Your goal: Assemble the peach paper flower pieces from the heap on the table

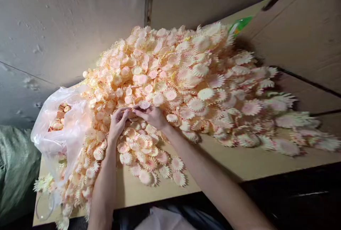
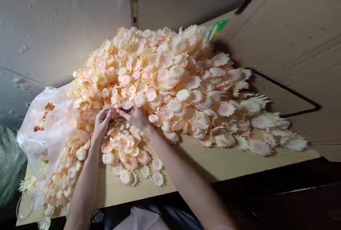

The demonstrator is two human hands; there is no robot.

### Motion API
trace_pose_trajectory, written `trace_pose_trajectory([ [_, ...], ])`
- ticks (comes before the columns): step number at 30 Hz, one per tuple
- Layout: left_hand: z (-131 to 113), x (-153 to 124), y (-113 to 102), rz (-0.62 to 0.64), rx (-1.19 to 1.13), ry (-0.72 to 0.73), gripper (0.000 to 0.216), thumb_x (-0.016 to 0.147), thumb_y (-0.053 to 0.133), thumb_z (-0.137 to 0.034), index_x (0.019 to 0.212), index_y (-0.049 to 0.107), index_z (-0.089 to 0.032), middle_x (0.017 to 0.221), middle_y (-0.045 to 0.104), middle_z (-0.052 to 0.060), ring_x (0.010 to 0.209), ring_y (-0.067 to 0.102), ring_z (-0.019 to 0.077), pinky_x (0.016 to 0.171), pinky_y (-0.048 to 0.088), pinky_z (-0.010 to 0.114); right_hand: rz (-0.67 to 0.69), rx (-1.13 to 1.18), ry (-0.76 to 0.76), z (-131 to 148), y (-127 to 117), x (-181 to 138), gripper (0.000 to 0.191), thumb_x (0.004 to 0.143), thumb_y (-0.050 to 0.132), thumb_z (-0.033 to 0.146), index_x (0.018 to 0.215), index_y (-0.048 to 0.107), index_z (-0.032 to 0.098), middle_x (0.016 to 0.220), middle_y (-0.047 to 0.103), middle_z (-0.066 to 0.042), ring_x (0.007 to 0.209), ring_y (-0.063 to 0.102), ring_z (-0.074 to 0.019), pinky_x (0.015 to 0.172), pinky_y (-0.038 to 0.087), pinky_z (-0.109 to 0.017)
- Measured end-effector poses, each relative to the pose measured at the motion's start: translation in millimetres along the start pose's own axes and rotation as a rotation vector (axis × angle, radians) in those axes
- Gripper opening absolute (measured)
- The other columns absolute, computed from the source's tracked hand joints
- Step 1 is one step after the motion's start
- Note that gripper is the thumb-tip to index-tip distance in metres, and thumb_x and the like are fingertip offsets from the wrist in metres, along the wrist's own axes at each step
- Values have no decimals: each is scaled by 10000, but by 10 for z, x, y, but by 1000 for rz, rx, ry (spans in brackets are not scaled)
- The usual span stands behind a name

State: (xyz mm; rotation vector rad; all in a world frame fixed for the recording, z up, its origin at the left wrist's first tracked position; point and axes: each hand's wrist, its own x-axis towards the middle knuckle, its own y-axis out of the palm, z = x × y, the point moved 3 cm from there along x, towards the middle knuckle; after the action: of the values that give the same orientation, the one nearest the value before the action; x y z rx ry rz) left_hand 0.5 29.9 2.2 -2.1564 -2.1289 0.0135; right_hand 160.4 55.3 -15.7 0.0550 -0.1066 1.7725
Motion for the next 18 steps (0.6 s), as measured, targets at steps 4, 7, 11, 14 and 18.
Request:
trace_pose_trajectory([
  [4,53,8,11,23,-79,-47,325,774,685,-440,931,663,-156,742,671,17,638,613,102,623,493,200,-58,76,-56,-36,12,60,272,780,652,425,909,727,198,986,740,-57,946,687,-224,897,532,-338],
  [7,87,13,-1,39,-128,-59,317,766,705,-405,955,662,-155,757,679,24,648,626,108,658,510,223,-41,111,-61,-10,22,66,277,764,670,437,888,721,195,945,742,-63,904,693,-225,875,545,-344],
  [11,85,11,-23,37,-147,-33,309,805,663,-406,1000,673,-167,775,684,21,649,631,105,680,517,232,-46,127,-75,54,34,49,268,729,709,443,838,718,199,915,742,-64,862,697,-227,858,555,-349],
  [14,57,5,-12,47,-103,-11,314,776,701,-381,1002,676,-165,820,702,37,723,653,119,720,518,230,-66,104,-87,86,40,39,262,708,730,450,800,719,205,902,744,-59,862,698,-230,854,557,-349],
  [18,47,5,4,36,-115,-7,314,717,758,-343,953,658,-162,874,704,47,786,663,133,763,521,245,-69,63,-80,121,20,18,310,733,705,482,836,722,190,910,742,-72,919,691,-246,876,549,-365],
])
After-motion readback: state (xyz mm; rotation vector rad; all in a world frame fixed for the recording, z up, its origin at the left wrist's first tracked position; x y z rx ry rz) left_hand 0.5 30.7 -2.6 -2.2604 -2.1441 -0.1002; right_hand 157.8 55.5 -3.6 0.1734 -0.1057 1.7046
